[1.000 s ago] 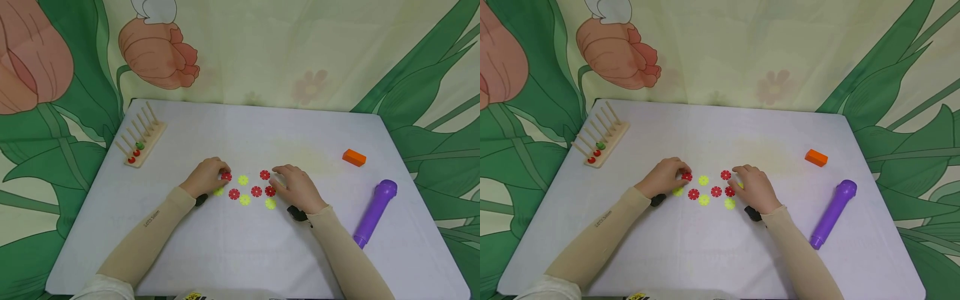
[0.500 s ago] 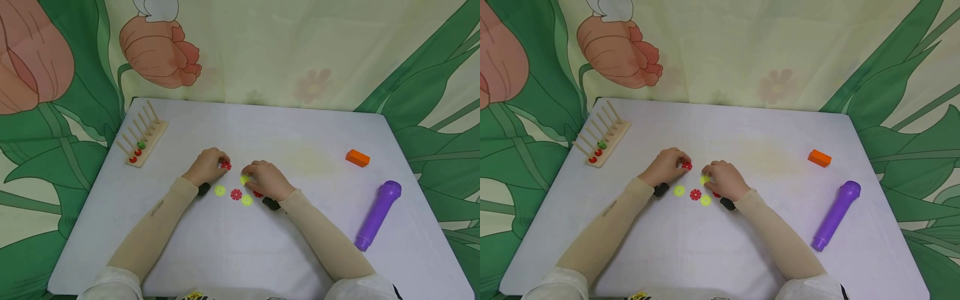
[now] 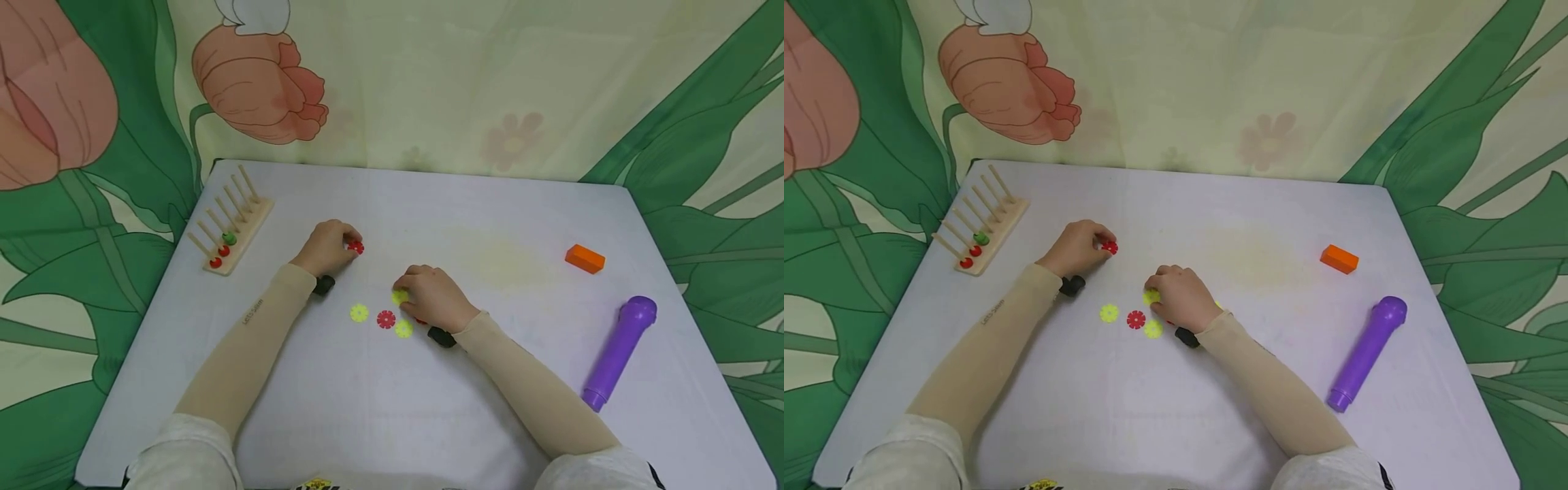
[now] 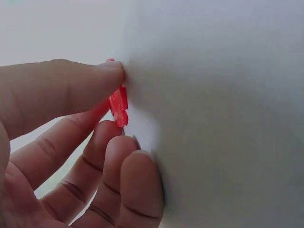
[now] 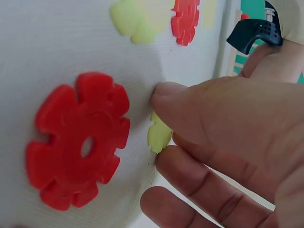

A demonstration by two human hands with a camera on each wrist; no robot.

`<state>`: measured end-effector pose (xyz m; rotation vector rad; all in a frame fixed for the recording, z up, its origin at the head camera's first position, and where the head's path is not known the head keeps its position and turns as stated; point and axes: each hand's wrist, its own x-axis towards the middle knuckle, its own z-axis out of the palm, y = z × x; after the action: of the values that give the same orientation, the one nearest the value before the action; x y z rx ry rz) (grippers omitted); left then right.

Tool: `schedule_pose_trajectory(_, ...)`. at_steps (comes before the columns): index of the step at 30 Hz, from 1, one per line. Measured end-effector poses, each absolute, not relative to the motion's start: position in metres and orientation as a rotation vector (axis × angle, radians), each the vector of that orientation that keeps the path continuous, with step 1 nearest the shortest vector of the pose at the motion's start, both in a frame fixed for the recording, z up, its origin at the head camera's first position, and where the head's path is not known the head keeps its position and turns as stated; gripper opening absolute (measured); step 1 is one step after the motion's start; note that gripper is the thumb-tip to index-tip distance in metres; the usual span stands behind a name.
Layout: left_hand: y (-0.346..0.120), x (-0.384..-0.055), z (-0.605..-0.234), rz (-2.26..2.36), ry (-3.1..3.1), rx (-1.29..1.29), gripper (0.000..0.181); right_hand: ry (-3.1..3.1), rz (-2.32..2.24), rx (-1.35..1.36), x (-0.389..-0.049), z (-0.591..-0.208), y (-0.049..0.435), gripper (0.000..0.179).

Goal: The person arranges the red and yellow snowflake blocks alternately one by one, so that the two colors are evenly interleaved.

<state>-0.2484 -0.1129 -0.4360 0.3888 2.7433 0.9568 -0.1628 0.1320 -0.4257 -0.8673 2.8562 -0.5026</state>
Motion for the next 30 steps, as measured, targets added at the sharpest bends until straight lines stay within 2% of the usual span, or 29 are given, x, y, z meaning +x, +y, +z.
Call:
schedule_pose_trajectory(14, -0.117, -0.254, -0.433, 1.004, 2.750, 0.374, 0.028, 2.822, -0.562, -0.816, -0.173, -0.422, 0.127, 0.024)
schedule_pose_trajectory(23, -0.119, -0.258, -0.437, 0.999, 2.761, 0.354, 0.028, 2.823, -0.573, -0.750, -0.212, -0.419, 0.099, 0.022)
schedule_pose_trajectory(30, -0.120, -0.261, -0.442, 1.020, 2.737, 0.359, 0.030, 2.834, -0.616, -0.585, -0.244, -0.423, 0.080, 0.023)
